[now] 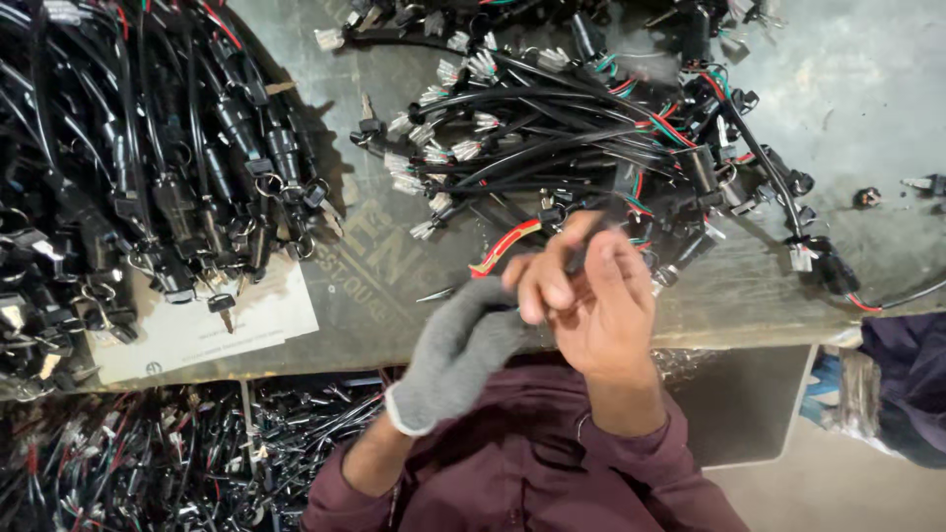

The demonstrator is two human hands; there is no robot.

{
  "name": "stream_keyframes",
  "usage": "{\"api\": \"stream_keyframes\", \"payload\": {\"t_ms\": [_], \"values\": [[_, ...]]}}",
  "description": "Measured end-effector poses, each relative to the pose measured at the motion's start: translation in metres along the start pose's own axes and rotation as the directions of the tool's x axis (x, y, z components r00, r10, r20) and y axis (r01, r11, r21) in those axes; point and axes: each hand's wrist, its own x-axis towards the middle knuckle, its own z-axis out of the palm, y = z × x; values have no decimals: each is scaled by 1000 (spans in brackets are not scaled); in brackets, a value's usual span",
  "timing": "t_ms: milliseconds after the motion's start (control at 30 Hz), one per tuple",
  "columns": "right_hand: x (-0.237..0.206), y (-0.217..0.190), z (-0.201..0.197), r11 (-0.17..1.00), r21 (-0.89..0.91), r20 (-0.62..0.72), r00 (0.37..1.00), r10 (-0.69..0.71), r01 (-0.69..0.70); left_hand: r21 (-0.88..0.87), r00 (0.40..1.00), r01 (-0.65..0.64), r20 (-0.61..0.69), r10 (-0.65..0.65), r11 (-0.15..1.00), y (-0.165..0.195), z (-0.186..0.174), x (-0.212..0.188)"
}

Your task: The person picks up black cable assemblies from a large pile on the workbench and uses red-handled pliers to strip insulation from the wire ends, working on one cable at a time and setting processed cables back on the table among the piles.

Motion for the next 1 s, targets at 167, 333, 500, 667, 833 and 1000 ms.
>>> {"api": "stream_keyframes", "payload": {"t_ms": [167,333,500,667,833,1000], "values": [[-38,21,50,988,-108,-124,987,101,-114,-272,944,177,-226,-242,946,-21,-5,0],[-47,-13,44,626,-686,542,834,100,371,-176,976,203,120,-184,963,-15,-9,-2],[-52,-18,25,-99,-860,477,858,193,500,-192,984,-64,-176,30,979,11,-31,-15],[-41,7,19,-153,-914,348,920,179,376,-773,950,-275,-125,287,572,17,-20,-22],[-11,-26,28,-353,-844,302,901,311,405,-565,984,-158,-162,79,810,15,-11,-22],[-2,-63,69,441,-853,381,911,160,279,-256,971,-143,152,186,956,9,2,-29]]}}
